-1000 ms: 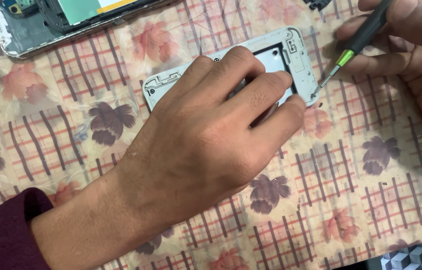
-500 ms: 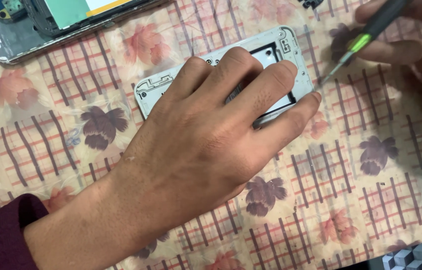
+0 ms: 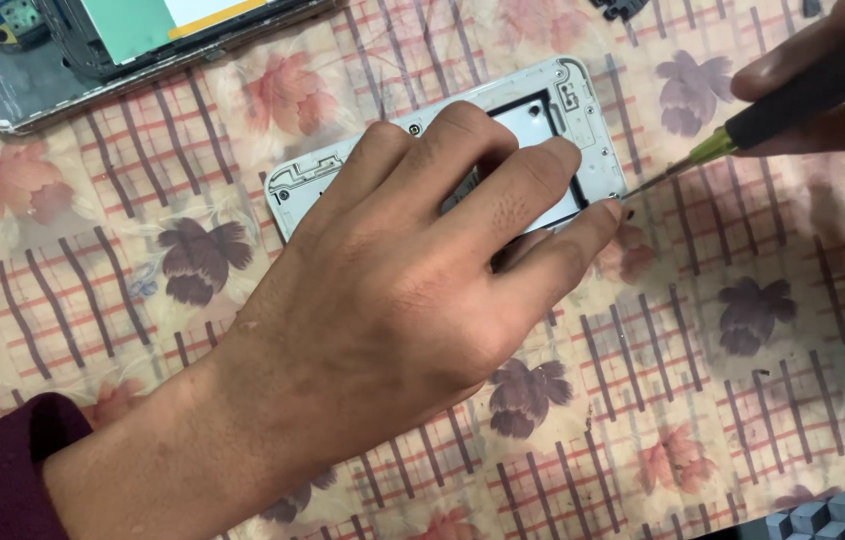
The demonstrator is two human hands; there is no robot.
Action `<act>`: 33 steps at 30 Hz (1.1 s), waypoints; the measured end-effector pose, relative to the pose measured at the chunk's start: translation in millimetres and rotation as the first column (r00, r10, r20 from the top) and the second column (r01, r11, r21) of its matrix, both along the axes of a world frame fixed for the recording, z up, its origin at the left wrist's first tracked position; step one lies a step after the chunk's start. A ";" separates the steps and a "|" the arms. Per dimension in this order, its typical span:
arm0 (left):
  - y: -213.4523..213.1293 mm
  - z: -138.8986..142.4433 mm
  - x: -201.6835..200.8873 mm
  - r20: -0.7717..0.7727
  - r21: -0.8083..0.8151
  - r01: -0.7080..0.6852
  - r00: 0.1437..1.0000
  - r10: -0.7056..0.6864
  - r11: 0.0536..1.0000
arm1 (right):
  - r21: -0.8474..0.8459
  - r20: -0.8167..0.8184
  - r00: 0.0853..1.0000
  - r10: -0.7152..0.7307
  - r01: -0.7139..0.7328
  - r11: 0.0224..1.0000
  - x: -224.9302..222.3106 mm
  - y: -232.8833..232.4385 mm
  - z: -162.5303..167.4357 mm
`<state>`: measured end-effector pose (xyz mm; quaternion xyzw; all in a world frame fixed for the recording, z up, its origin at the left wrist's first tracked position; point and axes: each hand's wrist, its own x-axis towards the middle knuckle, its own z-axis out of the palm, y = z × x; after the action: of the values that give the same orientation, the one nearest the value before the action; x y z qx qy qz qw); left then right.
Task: The person uses a screwdriver to remove screws from the back of a white smartphone. The person holds the phone steady with one hand while unscrewing with the other. The back cover remains attached during the clip.
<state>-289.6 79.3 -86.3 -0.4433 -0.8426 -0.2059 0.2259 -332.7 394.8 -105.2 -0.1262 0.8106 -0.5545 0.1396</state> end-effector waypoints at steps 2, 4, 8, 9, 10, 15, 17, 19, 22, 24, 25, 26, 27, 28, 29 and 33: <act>1.0 0.4 -0.9 -0.004 0.004 0.002 1.000 -0.002 1.000 | 0.005 0.003 1.000 -0.007 0.007 1.000 1.1 -1.0 1.0; 1.1 1.5 -0.6 -0.010 -0.002 0.000 1.000 0.000 1.000 | 0.009 0.006 1.000 -0.014 0.014 1.000 2.4 -0.9 1.5; 2.2 2.9 0.1 0.002 -0.004 0.007 1.000 -0.007 1.000 | 0.010 0.014 0.999 -0.029 0.029 1.000 5.5 0.9 2.1; 2.2 3.4 0.3 -0.003 -0.004 0.006 1.000 -0.006 1.000 | 0.012 0.015 0.999 -0.034 0.034 0.999 6.2 0.8 2.4; 2.2 3.8 0.3 -0.009 -0.004 0.005 1.000 -0.005 1.000 | 0.013 0.016 0.999 -0.037 0.037 0.999 6.7 0.8 2.6; 2.0 4.4 0.1 -0.009 -0.003 0.007 1.000 -0.007 1.000 | 0.016 0.023 0.998 -0.051 0.051 0.999 7.5 -2.4 4.9; 2.3 3.8 0.0 -0.016 -0.005 0.004 1.000 -0.004 1.000 | 0.018 0.023 0.998 -0.053 0.052 0.998 7.2 -2.2 4.7; 2.6 3.2 -0.3 -0.017 -0.006 0.002 1.000 -0.003 1.000 | 0.019 0.022 0.998 -0.053 0.053 0.998 7.1 0.3 3.0; 2.5 3.1 -0.8 -0.015 -0.010 0.001 1.000 -0.002 1.000 | 0.018 0.021 0.998 -0.053 0.053 0.998 7.7 7.3 -2.3; 3.1 3.3 -1.1 -0.016 -0.014 0.001 1.000 -0.001 1.000 | 0.018 0.019 0.998 -0.053 0.053 0.998 8.2 12.2 -5.8; 3.2 3.5 -1.1 -0.018 -0.016 0.000 1.000 0.000 1.000 | 0.020 0.018 0.999 -0.050 0.050 0.999 8.3 13.8 -6.9; 3.2 3.7 -1.1 -0.021 -0.019 -0.002 1.000 0.002 1.000 | 0.021 0.015 0.999 -0.049 0.049 0.999 8.1 14.4 -7.5; 3.2 3.7 -1.3 -0.022 -0.019 -0.002 1.000 0.001 1.000 | 0.022 0.011 0.999 -0.046 0.046 0.999 7.7 13.7 -7.5; 3.1 3.7 -1.4 -0.023 -0.019 -0.001 1.000 0.001 1.000 | 0.024 0.006 0.999 -0.043 0.043 0.999 7.2 12.0 -7.0; 3.1 3.5 -1.4 -0.024 -0.020 -0.001 1.000 0.000 1.000 | 0.025 0.001 0.999 -0.039 0.039 0.999 6.7 9.0 -5.9; 2.9 3.8 0.4 -0.023 0.010 0.002 1.000 -0.001 1.000 | 0.051 -0.032 0.999 -0.028 0.029 0.998 8.2 -9.1 2.0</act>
<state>-289.3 82.2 -82.5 -0.4452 -0.8386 -0.2053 0.2377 -324.5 385.8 -103.2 -0.1196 0.8285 -0.5332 0.1223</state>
